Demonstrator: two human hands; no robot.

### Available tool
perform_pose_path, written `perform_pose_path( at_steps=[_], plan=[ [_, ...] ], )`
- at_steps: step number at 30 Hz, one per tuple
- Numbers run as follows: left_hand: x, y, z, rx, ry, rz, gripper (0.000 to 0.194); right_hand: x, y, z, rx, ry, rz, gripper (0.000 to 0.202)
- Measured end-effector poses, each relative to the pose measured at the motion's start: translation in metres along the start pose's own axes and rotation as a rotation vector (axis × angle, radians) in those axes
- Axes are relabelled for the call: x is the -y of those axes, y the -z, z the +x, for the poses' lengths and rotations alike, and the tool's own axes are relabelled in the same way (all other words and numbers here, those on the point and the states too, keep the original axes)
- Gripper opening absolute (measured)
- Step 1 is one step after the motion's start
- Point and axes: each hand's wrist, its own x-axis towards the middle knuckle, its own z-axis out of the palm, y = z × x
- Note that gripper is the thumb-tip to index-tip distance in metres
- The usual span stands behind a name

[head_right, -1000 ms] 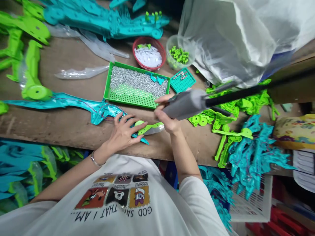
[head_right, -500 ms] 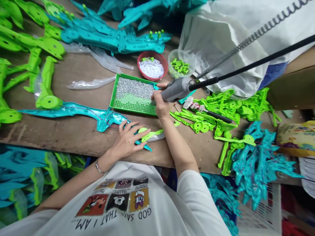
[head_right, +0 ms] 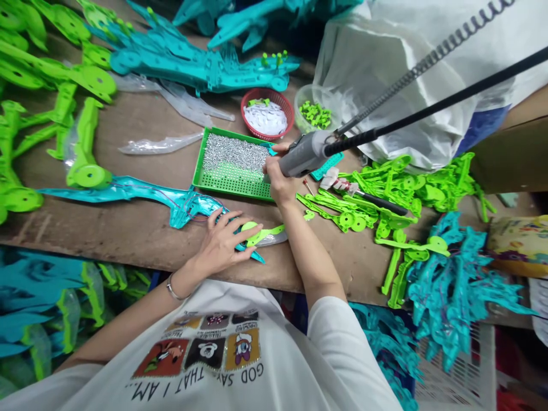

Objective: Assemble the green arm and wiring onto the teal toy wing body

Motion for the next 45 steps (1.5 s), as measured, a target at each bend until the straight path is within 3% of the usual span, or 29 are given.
perform_pose_path(
  at_steps=[7,11,16,19,24,29,36,45],
  plan=[
    [0.001,-0.001,-0.001,0.016,0.003,0.004,0.042,-0.005,-0.004,0.003,0.061,-0.022,0.037,0.042],
    [0.001,-0.001,0.000,0.003,-0.014,0.015,0.040,0.012,0.004,0.004,0.028,0.049,0.021,0.040],
    [0.001,0.000,-0.001,0.023,-0.003,0.027,0.041,0.054,0.049,-0.008,-0.045,0.113,-0.051,0.034],
    [0.001,0.001,-0.001,0.051,0.003,0.027,0.041,0.065,0.081,-0.021,-0.133,0.107,-0.056,0.031],
    [0.001,0.002,0.000,0.041,-0.010,0.033,0.039,0.053,0.115,-0.036,-0.318,0.047,-0.134,0.031],
    [0.002,0.002,0.000,0.044,-0.013,0.050,0.039,0.039,0.126,-0.039,-0.376,0.047,-0.151,0.028],
    [0.001,0.002,0.000,0.061,0.003,0.045,0.041,0.030,0.128,-0.040,-0.332,0.027,-0.130,0.025],
    [-0.001,0.001,0.000,0.062,0.024,0.003,0.043,0.021,0.139,-0.023,0.019,-0.103,-0.161,0.045]
  ],
)
